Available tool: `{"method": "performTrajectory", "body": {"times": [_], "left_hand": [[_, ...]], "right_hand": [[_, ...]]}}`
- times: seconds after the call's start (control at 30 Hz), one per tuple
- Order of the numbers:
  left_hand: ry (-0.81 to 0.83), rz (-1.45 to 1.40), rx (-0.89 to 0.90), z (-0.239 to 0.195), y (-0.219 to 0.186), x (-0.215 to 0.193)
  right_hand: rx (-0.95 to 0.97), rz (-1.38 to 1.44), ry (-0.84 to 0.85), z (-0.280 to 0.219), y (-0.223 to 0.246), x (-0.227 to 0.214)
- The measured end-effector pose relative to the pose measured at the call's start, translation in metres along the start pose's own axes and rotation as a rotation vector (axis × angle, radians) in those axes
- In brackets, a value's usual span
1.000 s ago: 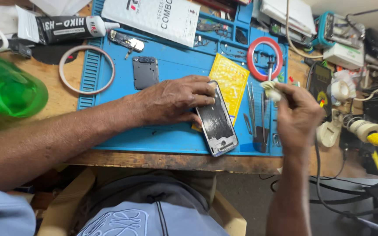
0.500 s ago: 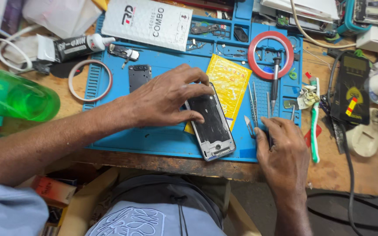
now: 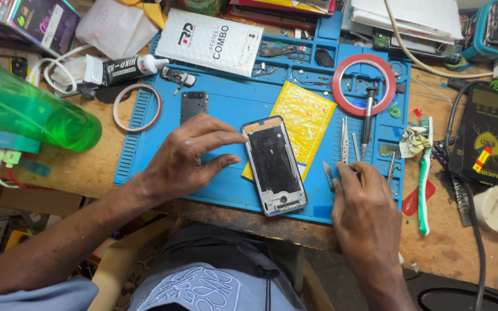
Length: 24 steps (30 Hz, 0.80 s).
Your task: The person cleans the inside of a disassembled mobile phone with a cloth and then uses tweezers to remove small debris from the phone's interior. The phone remains open on the workbench throughout the clip.
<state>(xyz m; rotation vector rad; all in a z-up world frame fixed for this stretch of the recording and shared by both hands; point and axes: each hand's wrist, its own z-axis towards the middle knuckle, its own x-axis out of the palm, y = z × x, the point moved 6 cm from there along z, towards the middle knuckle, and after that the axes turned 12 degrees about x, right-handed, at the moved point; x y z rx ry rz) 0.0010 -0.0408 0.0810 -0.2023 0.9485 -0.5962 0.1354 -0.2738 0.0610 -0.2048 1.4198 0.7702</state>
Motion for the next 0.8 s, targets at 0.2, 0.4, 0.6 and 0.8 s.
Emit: {"method": "performTrajectory", "body": {"times": [0.2,0.4,0.6,0.8], "left_hand": [[0.019,-0.088,0.072,-0.007,-0.017,0.003],[0.021,-0.136,0.059,-0.013,-0.023,-0.006],[0.013,-0.718,-0.319,-0.008,-0.016,0.027],[0.137,-1.243,-0.610,-0.014,-0.018,0.076]], "right_hand": [[0.147,-0.066,0.100,0.014,-0.023,0.013],[0.279,0.136,0.030,0.014,-0.045,-0.009],[0.338,0.732,0.087,-0.040,-0.055,-0.017],[0.132,0.682,0.106,-0.064,-0.023,-0.022]]}}
